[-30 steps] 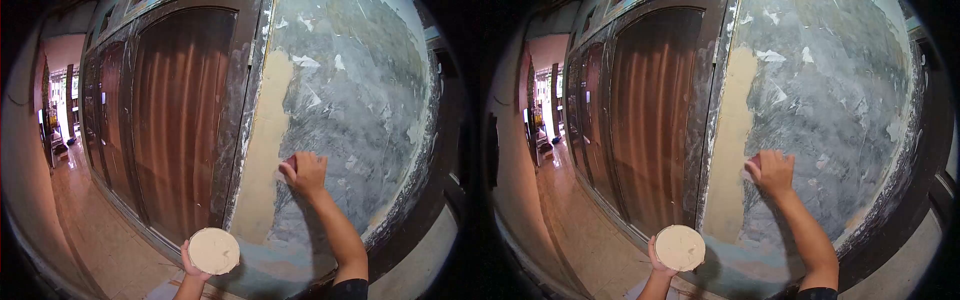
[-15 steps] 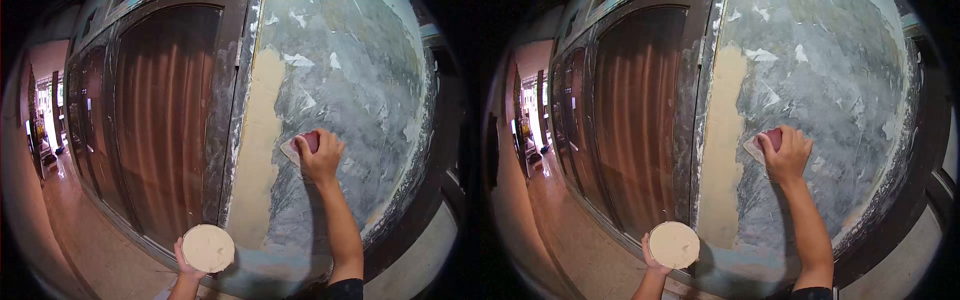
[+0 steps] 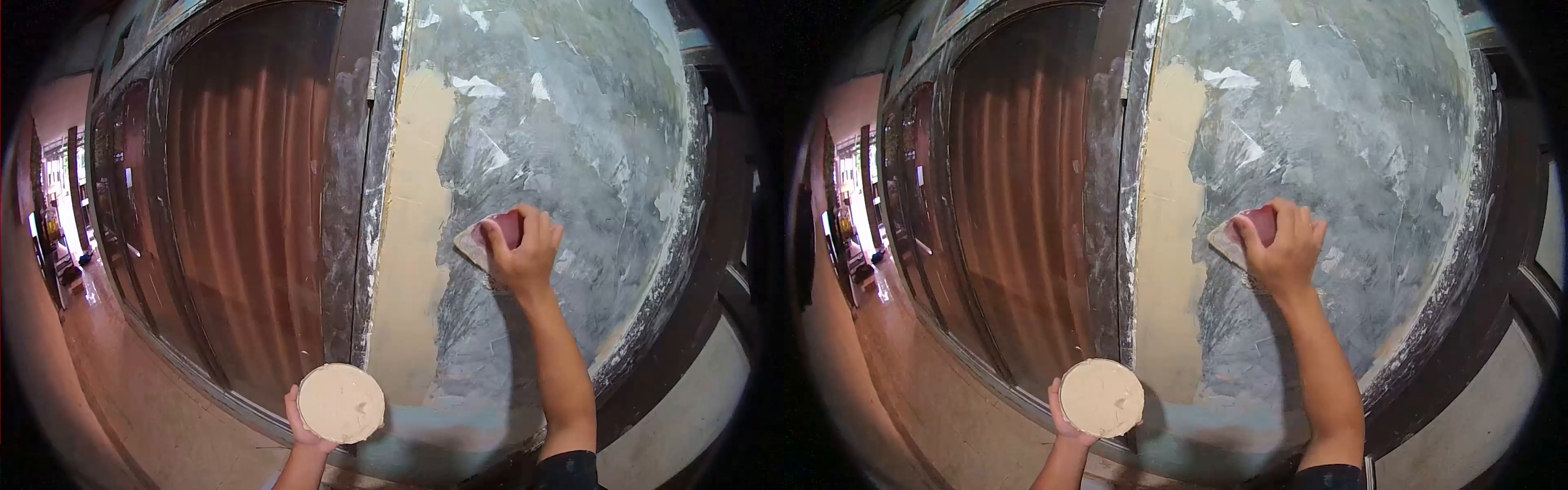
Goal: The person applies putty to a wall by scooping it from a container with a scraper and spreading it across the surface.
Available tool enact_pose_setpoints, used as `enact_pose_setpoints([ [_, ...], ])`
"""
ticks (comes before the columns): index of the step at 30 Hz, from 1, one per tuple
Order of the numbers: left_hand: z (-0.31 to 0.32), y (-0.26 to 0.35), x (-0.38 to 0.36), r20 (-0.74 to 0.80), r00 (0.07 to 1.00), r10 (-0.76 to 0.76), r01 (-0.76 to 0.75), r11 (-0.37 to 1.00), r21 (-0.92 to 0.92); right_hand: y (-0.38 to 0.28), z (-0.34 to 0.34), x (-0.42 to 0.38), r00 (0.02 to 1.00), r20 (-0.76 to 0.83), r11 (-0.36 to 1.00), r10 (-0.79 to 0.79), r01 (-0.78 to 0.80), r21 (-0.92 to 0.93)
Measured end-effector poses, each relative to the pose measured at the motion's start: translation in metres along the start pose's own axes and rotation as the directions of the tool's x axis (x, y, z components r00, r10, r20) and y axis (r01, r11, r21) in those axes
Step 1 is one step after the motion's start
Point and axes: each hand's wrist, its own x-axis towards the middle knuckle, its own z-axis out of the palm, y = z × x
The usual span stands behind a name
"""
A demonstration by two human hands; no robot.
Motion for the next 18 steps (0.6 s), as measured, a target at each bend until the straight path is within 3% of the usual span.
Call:
enact_pose_setpoints([
  [2, 0.003, -0.001, 0.001, -0.008, 1.0, 0.028, -0.028, 0.999, -0.033, -0.009, -0.016, -0.031, 0.931, 0.329, 0.985, -0.158, 0.127, 0.115],
  [4, 0.0, 0.001, 0.0, 0.007, 1.0, 0.017, -0.017, 1.0, 0.003, -0.02, -0.028, -0.074, 0.782, 0.541, 0.949, -0.308, 0.218, 0.226],
  [8, 0.008, 0.001, 0.002, 0.008, 1.0, 0.015, -0.015, 1.0, 0.023, -0.02, -0.022, -0.076, 0.756, 0.538, 0.925, -0.373, 0.348, 0.152],
  [10, 0.026, -0.002, 0.0, 0.088, 0.996, -0.033, 0.031, 0.999, 0.017, -0.015, -0.015, -0.031, 0.961, 0.254, 0.994, -0.109, 0.101, 0.047],
  [12, 0.035, -0.009, 0.0, 0.038, 0.999, -0.03, 0.029, 1.0, 0.002, -0.007, -0.02, -0.01, 0.978, 0.203, 0.996, -0.05, 0.034, 0.08],
  [13, 0.051, -0.009, -0.003, 0.149, 0.986, -0.073, 0.089, 0.991, -0.098, -0.004, -0.026, -0.004, 0.989, 0.15, 0.992, 0.011, -0.029, 0.12],
  [14, 0.062, -0.009, -0.004, 0.261, 0.96, -0.102, 0.155, 0.969, -0.192, -0.007, -0.037, -0.002, 0.988, 0.151, 0.993, 0.01, -0.028, 0.119],
  [16, 0.07, -0.012, -0.003, 0.182, 0.978, -0.101, 0.121, 0.987, -0.102, -0.015, -0.065, -0.009, 0.928, 0.369, 0.928, -0.039, -0.103, 0.357],
  [18, 0.09, -0.014, -0.004, 0.239, 0.964, -0.118, 0.152, 0.98, -0.131, -0.019, -0.09, -0.016, 0.861, 0.433, 0.902, -0.268, 0.067, 0.427],
])
